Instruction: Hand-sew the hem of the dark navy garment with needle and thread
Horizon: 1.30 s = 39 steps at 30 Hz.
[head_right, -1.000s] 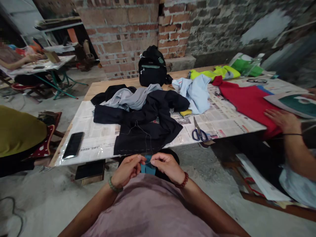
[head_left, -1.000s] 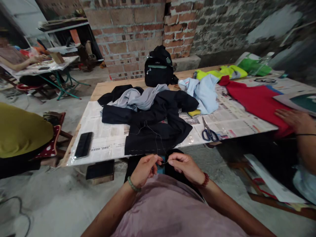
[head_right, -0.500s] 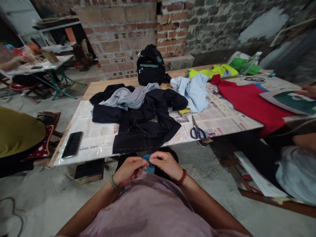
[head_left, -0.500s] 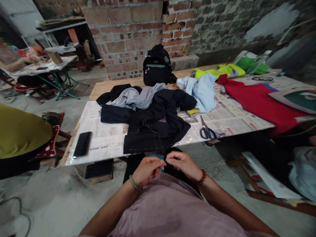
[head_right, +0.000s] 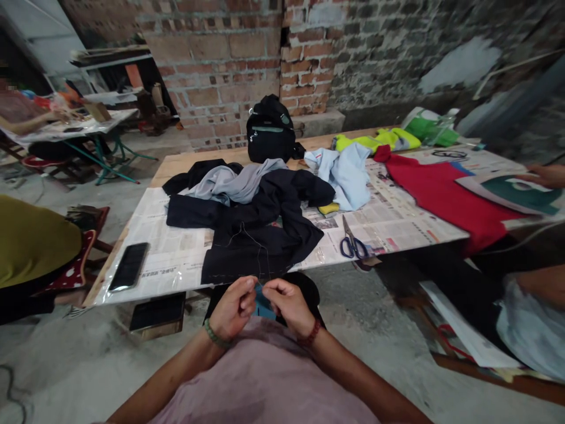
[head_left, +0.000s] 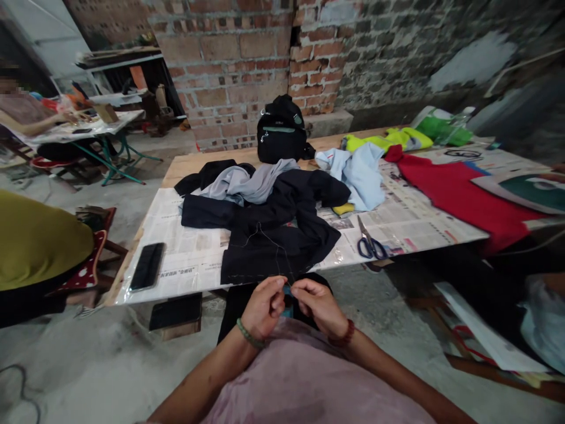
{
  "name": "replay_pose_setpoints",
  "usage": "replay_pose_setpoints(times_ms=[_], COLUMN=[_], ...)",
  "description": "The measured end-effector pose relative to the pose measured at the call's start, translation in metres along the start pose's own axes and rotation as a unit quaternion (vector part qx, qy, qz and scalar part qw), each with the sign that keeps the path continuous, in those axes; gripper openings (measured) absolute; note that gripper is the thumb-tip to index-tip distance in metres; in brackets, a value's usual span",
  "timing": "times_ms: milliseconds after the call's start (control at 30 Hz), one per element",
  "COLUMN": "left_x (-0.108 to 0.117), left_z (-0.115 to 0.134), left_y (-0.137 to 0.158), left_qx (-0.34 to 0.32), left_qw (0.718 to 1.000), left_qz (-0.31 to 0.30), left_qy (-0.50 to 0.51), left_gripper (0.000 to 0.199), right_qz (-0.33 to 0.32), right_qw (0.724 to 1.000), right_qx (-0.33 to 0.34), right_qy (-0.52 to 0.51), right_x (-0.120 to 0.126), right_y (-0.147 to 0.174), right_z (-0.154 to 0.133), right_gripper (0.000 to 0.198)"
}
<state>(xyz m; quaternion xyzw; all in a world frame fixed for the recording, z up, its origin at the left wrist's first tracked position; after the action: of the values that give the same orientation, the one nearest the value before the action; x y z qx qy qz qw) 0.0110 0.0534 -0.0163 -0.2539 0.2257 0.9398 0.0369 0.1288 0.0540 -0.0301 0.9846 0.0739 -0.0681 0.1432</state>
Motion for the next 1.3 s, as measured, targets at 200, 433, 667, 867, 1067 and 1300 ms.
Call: replay_pose_setpoints(times_ms=[200, 433, 667, 867, 1067, 1300], left_x=[0.004, 0.005, -0.003, -0.004, -0.005, 0.002], left_z=[0.022, 0.014, 0.017, 0.019, 0.024, 0.02], left_y=[0.002, 0.011, 0.018, 0.023, 0.026, 0.022], left_qx=[-0.292, -0.362, -0.428, -0.427, -0.401, -0.363], left_qw=[0.877, 0.73, 0.685, 0.707, 0.746, 0.78], left_qz=[0.024, 0.012, 0.046, 0.043, 0.034, 0.032], left_qy=[-0.382, -0.579, -0.588, -0.562, -0.53, -0.508], left_gripper=[0.018, 0.025, 0.021, 0.019, 0.009, 0.006], right_qz=[0.016, 0.004, 0.011, 0.007, 0.011, 0.005], right_qw=[0.997, 0.996, 0.997, 0.998, 0.998, 0.997], right_qx=[0.054, 0.037, 0.024, 0.02, 0.02, 0.017], right_qy=[0.061, 0.082, 0.068, 0.067, 0.065, 0.076], right_x=[-0.002, 0.0, 0.003, 0.006, 0.007, 0.006], right_y=[0.0, 0.001, 0.004, 0.004, 0.004, 0.005], right_z=[-0.009, -0.008, -0.003, 0.003, 0.005, 0.005], right_gripper=[0.026, 0.022, 0.024, 0.022, 0.023, 0.024])
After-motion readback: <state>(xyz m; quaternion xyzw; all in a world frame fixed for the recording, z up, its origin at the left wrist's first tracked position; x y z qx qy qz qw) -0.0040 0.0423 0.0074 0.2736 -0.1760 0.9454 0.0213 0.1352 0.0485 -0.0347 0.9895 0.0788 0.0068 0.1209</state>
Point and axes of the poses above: each hand's wrist, its own y-axis away from the middle knuckle, its own x-axis out of the back of the hand, z = x × y, the point moved 5 cm from there along -y, towards the middle knuckle, and after that the axes turned 2 degrees about y, right-handed, at the moved point
